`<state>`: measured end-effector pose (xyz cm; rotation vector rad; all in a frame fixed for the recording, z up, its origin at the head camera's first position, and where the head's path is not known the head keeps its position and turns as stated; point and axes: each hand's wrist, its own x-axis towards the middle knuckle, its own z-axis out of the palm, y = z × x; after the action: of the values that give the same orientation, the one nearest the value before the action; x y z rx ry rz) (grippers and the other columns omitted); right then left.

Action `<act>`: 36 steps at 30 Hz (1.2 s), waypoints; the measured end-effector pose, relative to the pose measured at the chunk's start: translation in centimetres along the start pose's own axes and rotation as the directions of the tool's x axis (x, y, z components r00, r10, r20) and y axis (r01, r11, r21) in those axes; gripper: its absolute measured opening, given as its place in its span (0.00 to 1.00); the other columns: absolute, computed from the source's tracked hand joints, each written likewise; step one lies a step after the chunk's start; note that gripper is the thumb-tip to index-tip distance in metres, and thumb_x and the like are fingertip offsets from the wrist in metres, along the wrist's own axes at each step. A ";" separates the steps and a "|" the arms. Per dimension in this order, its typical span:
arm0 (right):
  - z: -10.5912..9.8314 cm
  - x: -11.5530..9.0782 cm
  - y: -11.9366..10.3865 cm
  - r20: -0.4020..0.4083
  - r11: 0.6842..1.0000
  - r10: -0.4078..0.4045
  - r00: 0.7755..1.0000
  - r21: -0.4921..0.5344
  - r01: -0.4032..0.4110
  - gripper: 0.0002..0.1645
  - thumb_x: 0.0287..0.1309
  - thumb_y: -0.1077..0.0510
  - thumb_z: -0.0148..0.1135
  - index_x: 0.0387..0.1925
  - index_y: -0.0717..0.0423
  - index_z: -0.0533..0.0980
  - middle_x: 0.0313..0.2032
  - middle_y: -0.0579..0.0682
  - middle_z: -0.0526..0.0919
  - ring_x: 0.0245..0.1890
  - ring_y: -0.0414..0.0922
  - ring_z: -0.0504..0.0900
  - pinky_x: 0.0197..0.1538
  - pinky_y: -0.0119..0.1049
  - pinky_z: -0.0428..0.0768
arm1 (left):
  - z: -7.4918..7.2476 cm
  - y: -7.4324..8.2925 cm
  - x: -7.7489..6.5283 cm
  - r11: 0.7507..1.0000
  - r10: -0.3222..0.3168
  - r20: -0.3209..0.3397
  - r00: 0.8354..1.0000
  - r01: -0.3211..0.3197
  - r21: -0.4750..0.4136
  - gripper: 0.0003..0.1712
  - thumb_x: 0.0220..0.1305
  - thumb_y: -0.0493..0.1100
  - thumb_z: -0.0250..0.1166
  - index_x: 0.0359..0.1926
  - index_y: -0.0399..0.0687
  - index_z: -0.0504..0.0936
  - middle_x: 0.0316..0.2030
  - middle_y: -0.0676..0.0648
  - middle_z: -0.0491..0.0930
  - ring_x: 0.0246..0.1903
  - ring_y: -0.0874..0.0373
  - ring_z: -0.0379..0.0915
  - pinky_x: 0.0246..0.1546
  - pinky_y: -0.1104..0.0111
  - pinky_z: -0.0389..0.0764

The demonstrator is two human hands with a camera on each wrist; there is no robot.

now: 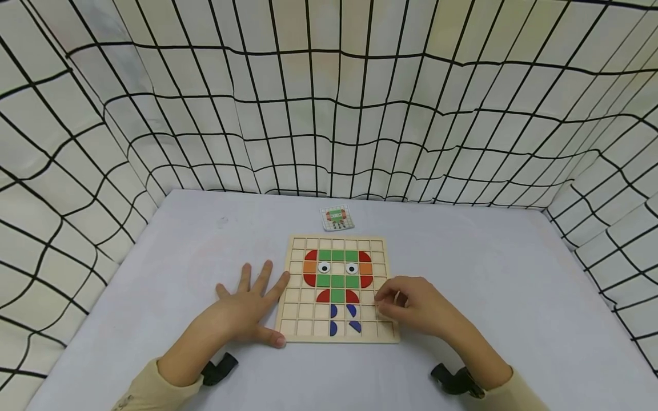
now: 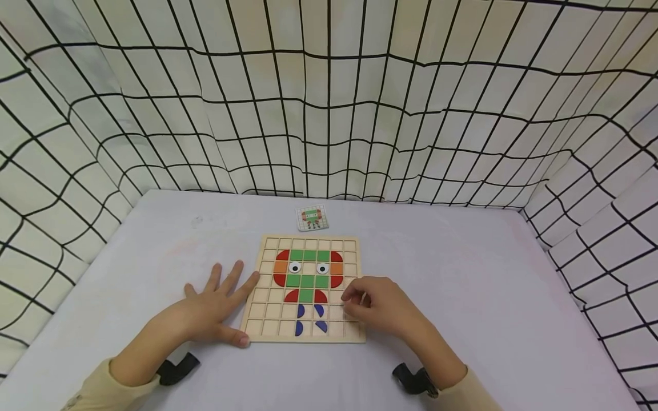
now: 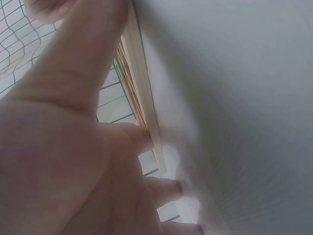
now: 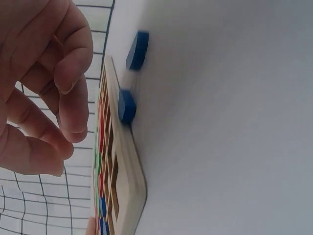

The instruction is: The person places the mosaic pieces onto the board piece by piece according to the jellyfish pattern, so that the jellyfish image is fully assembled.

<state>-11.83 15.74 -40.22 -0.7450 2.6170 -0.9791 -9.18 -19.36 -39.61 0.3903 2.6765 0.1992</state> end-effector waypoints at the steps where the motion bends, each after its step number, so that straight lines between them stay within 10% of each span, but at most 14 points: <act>1: -0.2 -0.2 0.2 -0.002 1.000 0.002 1.000 0.003 -0.002 0.05 0.60 0.56 0.68 0.38 0.44 0.83 0.31 0.35 0.80 0.30 0.37 0.77 0.32 0.31 0.78 | 0.0 0.0 0.0 1.000 0.000 0.000 1.000 0.000 0.000 0.75 0.35 0.77 0.73 0.80 0.53 0.49 0.78 0.31 0.37 0.72 0.19 0.29 0.47 0.15 0.43; 21: -2.1 -2.4 2.7 0.062 0.981 0.166 0.984 -0.107 -0.159 0.17 0.48 0.55 0.78 0.41 0.42 0.83 0.32 0.39 0.79 0.28 0.38 0.75 0.31 0.31 0.77 | 0.2 0.0 0.1 1.000 -0.004 -0.007 1.000 0.004 0.004 0.75 0.34 0.77 0.73 0.80 0.54 0.49 0.78 0.32 0.37 0.72 0.19 0.29 0.46 0.15 0.43; 36: -1.7 -1.9 3.1 0.042 0.978 0.101 0.994 -0.188 -0.091 0.13 0.48 0.64 0.75 0.30 0.43 0.82 0.25 0.33 0.78 0.26 0.34 0.74 0.31 0.30 0.76 | 0.3 -0.1 0.2 1.000 -0.004 -0.013 1.000 0.004 0.007 0.75 0.35 0.78 0.73 0.79 0.54 0.50 0.78 0.32 0.38 0.72 0.19 0.29 0.47 0.15 0.43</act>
<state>-12.06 19.68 -40.99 -0.6673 2.6967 -0.6871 -9.22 -19.41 -39.94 0.3877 2.6911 0.1913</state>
